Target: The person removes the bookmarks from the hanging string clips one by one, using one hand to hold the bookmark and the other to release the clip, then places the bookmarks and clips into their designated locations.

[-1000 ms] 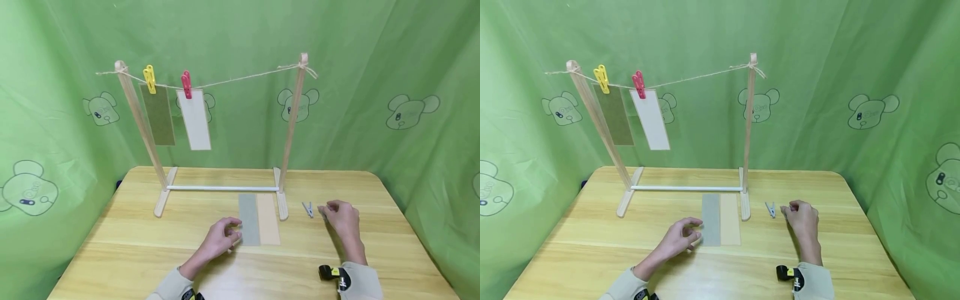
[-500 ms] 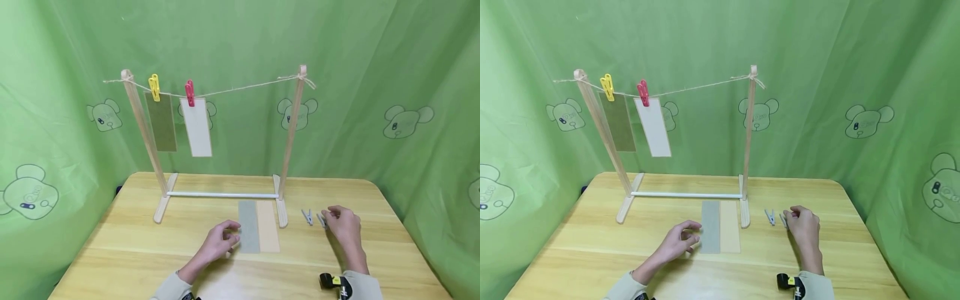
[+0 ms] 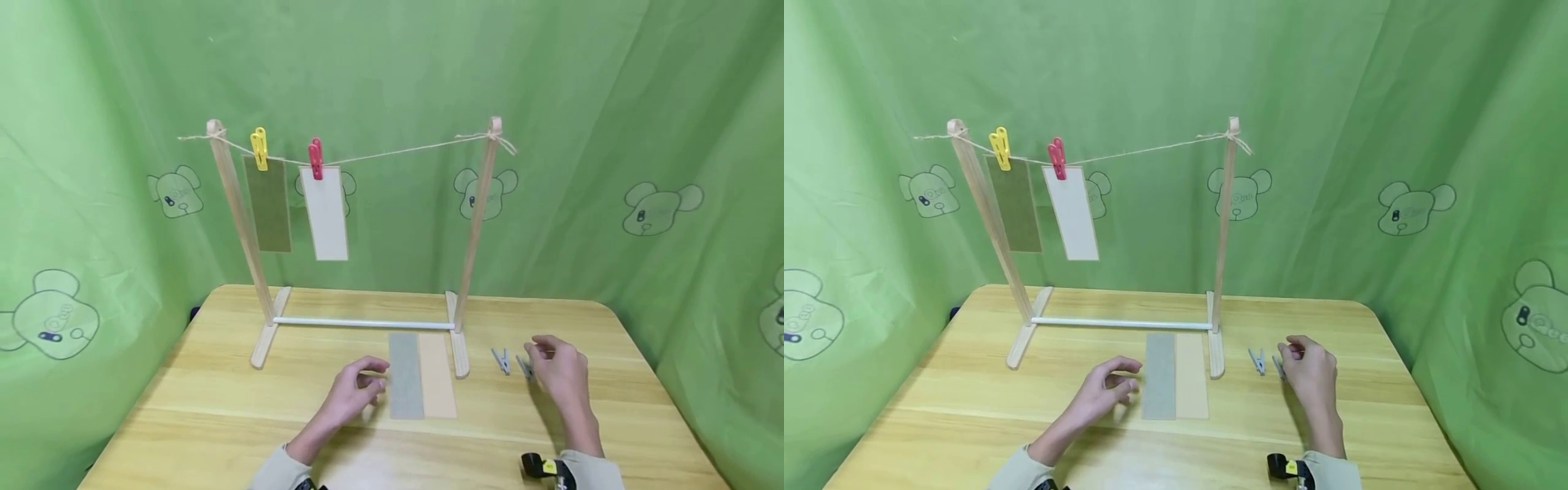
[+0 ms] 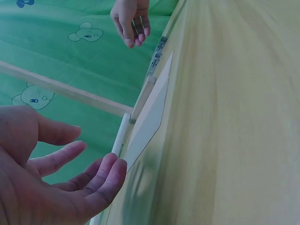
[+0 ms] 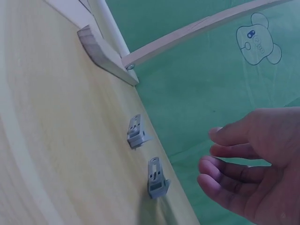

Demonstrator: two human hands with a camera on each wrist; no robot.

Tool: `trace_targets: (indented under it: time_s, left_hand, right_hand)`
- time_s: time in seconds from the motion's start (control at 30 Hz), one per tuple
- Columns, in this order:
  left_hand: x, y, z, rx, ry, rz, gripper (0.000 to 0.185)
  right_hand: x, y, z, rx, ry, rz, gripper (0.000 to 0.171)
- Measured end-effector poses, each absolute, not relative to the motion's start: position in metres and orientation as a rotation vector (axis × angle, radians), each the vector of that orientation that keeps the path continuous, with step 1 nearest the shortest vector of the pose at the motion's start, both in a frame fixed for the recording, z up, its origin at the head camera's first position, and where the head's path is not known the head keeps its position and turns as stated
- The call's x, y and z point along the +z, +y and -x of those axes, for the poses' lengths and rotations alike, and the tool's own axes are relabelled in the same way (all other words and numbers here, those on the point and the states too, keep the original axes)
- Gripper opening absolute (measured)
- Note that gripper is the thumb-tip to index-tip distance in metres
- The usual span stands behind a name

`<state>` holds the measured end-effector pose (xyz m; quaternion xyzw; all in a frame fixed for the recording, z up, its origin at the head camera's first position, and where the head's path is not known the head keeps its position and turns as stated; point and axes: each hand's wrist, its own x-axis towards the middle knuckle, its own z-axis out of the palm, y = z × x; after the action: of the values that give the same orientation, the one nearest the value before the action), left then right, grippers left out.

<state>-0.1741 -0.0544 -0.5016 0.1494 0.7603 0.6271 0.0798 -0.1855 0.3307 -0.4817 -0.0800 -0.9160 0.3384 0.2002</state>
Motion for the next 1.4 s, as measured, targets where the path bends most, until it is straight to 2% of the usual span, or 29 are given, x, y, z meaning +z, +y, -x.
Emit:
trace_targets:
  time_s: [0.7, 1.4]
  left_hand:
    - [-0.482, -0.068, 0.188, 2.057, 2.365, -0.476, 0.028]
    - [-0.447, -0.088, 0.203, 2.304, 2.407, -0.513, 0.025]
  right_hand:
    - [-0.453, 0.306, 0.184, 1.022, -2.339, 0.074, 0.031]
    - [-0.424, 0.262, 0.191, 1.094, -2.19, -0.285, 0.033]
